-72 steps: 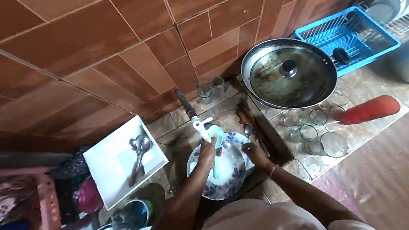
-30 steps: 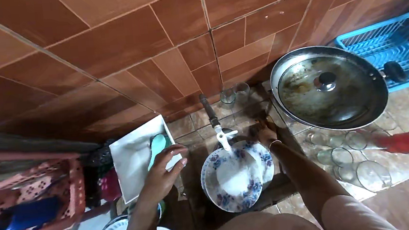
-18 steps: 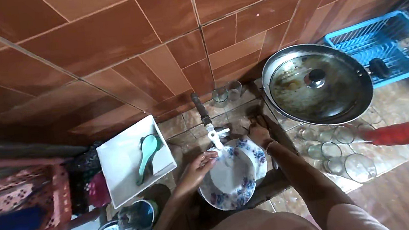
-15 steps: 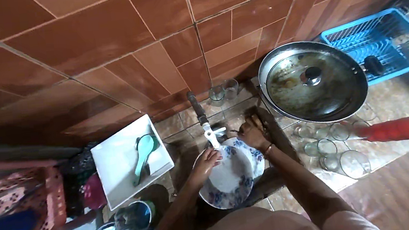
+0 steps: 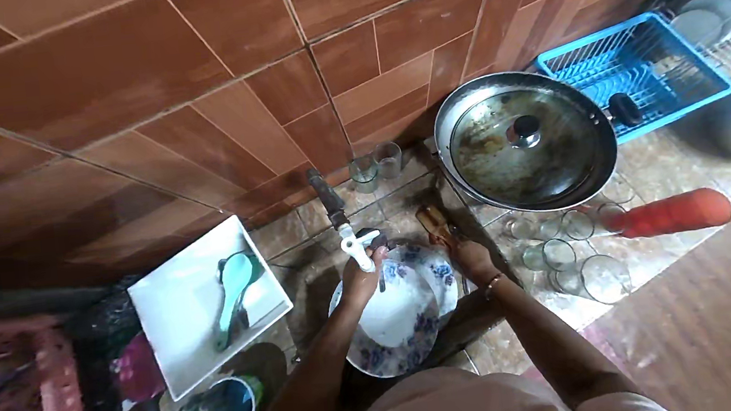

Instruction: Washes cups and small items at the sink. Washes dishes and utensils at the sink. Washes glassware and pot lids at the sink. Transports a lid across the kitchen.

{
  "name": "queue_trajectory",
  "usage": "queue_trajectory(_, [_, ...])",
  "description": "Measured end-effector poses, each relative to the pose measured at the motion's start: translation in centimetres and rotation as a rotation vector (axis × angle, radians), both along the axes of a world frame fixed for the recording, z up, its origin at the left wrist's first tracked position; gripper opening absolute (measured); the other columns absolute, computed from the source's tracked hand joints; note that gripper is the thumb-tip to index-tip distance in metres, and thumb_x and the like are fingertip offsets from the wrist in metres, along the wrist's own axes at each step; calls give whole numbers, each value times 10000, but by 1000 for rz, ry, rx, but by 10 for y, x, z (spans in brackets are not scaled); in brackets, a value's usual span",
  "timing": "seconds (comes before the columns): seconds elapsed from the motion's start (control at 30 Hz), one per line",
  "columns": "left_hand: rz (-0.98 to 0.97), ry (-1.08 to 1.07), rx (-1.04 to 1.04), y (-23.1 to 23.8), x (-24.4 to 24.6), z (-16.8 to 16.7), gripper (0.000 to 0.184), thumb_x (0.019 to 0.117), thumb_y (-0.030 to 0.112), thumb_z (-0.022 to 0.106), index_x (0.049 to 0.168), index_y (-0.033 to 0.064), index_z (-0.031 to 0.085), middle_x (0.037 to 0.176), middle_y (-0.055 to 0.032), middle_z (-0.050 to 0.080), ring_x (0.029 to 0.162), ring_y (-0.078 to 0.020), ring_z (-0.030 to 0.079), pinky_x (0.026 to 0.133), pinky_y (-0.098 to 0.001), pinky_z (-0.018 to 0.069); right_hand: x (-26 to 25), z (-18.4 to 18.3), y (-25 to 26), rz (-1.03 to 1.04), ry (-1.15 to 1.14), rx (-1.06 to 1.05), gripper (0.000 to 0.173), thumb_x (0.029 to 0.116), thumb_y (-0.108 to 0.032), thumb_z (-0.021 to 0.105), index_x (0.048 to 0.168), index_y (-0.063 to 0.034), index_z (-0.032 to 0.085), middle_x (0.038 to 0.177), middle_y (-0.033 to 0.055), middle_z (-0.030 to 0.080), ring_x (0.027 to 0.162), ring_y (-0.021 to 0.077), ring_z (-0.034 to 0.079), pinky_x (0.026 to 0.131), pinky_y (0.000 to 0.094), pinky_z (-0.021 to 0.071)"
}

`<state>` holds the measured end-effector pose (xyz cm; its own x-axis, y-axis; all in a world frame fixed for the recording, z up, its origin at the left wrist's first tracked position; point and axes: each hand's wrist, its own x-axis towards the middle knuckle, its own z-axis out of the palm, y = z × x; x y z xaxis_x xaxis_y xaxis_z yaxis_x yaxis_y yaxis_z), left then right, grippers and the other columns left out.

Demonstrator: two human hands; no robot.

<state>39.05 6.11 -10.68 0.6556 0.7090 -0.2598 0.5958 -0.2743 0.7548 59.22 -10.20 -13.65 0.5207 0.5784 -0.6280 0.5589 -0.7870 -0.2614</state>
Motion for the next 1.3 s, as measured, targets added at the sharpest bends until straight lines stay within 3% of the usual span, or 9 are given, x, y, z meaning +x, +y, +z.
queue_trajectory(0.13, [77,-154,-221,-6,-4,-4,261,1023,228,614,1127,2,691,1064,-74,730,1016,-126,685,976,-331,541,-2,-42,-25,3,-85,-217,466,1066,-194,434,1488,5,448,1344,300,599,1142,493,645,899,656,530])
queue_trajectory(0.23, [218,-295,-544,-18,0,-4,227,1040,114,571,1198,-34,641,872,-61,711,771,-129,692,771,-295,595,-14,-47,-22,46,-74,-157,472,1067,-175,433,1513,-20,418,1417,272,557,1144,476,649,894,645,537])
queue_trajectory(0.43, [264,-310,-714,-18,-3,1,343,1081,101,438,1415,31,479,978,-95,707,626,-116,614,605,-257,530,-10,-31,-15,40,135,-30,464,1075,-419,446,1315,-74,642,1285,223,667,1210,429,631,982,667,484])
queue_trajectory(0.57, [234,-351,-660,-12,6,7,319,1106,232,438,1315,44,588,899,-71,694,526,-66,494,478,-197,391,0,-39,-7,-45,-109,-153,517,1070,-216,429,1543,-19,361,1340,279,606,1132,467,657,905,627,537])
queue_trajectory(0.67, [254,-344,-674,-14,11,13,333,1104,286,456,1172,28,655,831,-51,678,510,-57,483,449,-185,368,6,-53,5,-98,-114,-160,591,1059,-261,485,1570,-17,314,1356,271,603,1163,456,648,928,629,532])
queue_trajectory(0.87, [365,-219,-720,-13,10,19,481,1109,428,375,998,37,631,720,-29,644,448,-61,456,418,-191,367,17,-73,11,-225,29,-69,637,1027,-474,519,1474,-21,480,1335,232,637,1221,408,631,1018,617,495])
queue_trajectory(1.07, [338,-169,-720,-14,-11,-5,242,1085,232,502,1137,31,626,754,-2,620,504,-43,464,447,-184,356,11,-14,28,-61,12,46,467,1078,-316,466,1462,-58,521,1312,245,648,1224,430,626,1019,616,488])
queue_trajectory(1.2, [375,-233,-878,-29,-19,-19,307,1110,169,402,1276,-51,537,1078,-156,711,862,-222,730,778,-364,619,-23,17,50,-124,248,359,459,1016,-352,616,1346,-33,591,1135,209,704,998,337,706,921,529,558])
queue_trajectory(1.3, [433,-245,-909,-38,-16,-12,372,1128,239,352,1359,-33,459,1072,-189,692,873,-279,733,765,-425,630,-60,2,67,-296,546,567,513,970,-228,693,1404,-26,510,1043,168,692,770,215,703,735,404,608])
